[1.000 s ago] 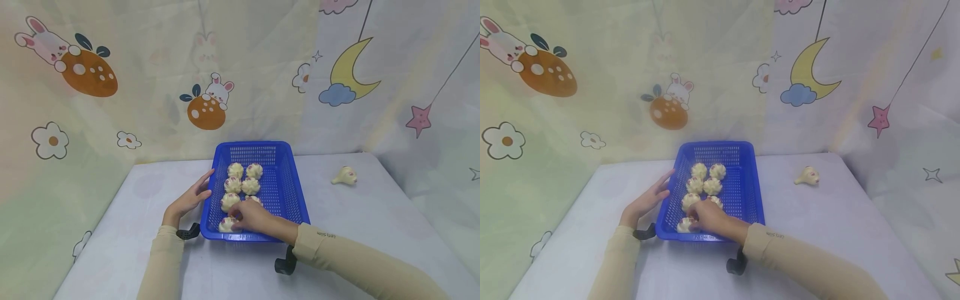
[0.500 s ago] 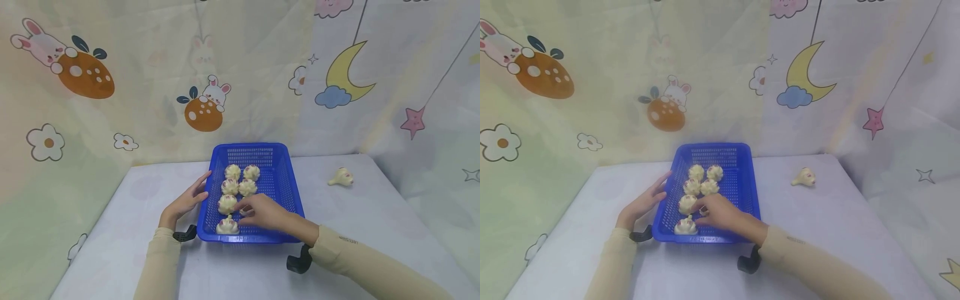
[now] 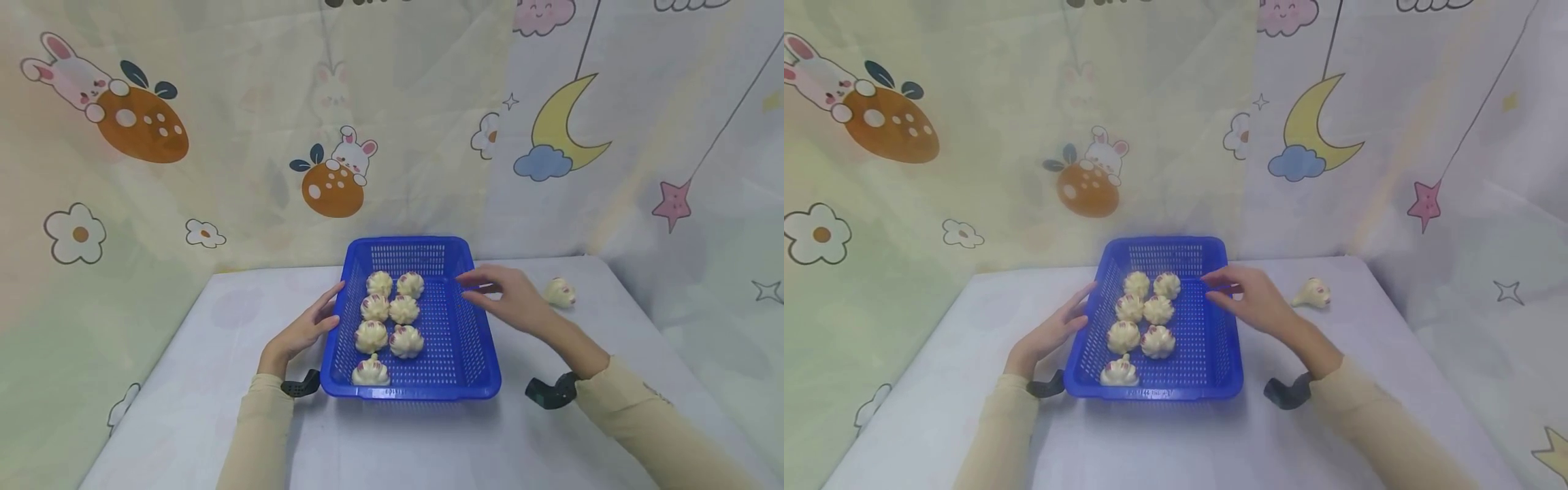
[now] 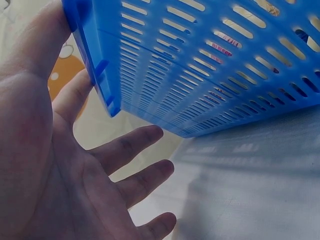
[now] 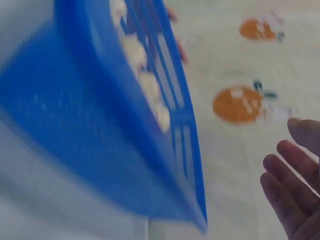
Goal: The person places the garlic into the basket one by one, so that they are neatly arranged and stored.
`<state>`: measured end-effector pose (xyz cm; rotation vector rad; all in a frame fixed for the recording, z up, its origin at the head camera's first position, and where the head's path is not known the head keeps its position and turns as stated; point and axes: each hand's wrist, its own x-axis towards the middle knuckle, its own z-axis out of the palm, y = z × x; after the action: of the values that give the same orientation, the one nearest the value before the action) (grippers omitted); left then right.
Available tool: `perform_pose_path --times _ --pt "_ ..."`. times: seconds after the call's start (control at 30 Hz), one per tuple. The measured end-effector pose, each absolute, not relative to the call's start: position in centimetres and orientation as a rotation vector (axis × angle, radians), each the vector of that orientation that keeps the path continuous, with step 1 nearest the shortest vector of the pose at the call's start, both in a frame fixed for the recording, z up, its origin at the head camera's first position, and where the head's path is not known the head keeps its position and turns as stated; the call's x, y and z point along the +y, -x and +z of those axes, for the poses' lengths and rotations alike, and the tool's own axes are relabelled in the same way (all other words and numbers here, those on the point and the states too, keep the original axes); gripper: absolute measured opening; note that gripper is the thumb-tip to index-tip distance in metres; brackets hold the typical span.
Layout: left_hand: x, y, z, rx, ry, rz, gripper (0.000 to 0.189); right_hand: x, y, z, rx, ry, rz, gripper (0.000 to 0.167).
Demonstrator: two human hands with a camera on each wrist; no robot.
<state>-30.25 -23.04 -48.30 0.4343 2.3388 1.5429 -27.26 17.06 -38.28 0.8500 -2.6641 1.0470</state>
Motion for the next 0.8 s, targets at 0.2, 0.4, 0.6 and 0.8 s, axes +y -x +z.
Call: perform_pose_path --times 0.2,0.4,0.6,0.8 --pt "-23.0 30.2 -48.3 2.336 -0.414 1.545 0.066 24.2 30.3 -39.6 -2.602 -0.724 0.886 0.031" --pt "-23.1 30.4 -48.4 2.353 -0.396 1.524 0.066 29.8 32.6 -41.3 -2.644 -0.705 0.762 0.033" --pt "-23.3 30.3 -48.3 2.346 -0.393 1.54 0.068 33.0 34.2 -43.0 -2.773 -0.703 0.723 0.037" --pt "-23.0 30.1 -48.3 2.348 -0.389 1.529 0.069 35.2 34.8 -45.2 -2.933 -0.701 0.709 0.044"
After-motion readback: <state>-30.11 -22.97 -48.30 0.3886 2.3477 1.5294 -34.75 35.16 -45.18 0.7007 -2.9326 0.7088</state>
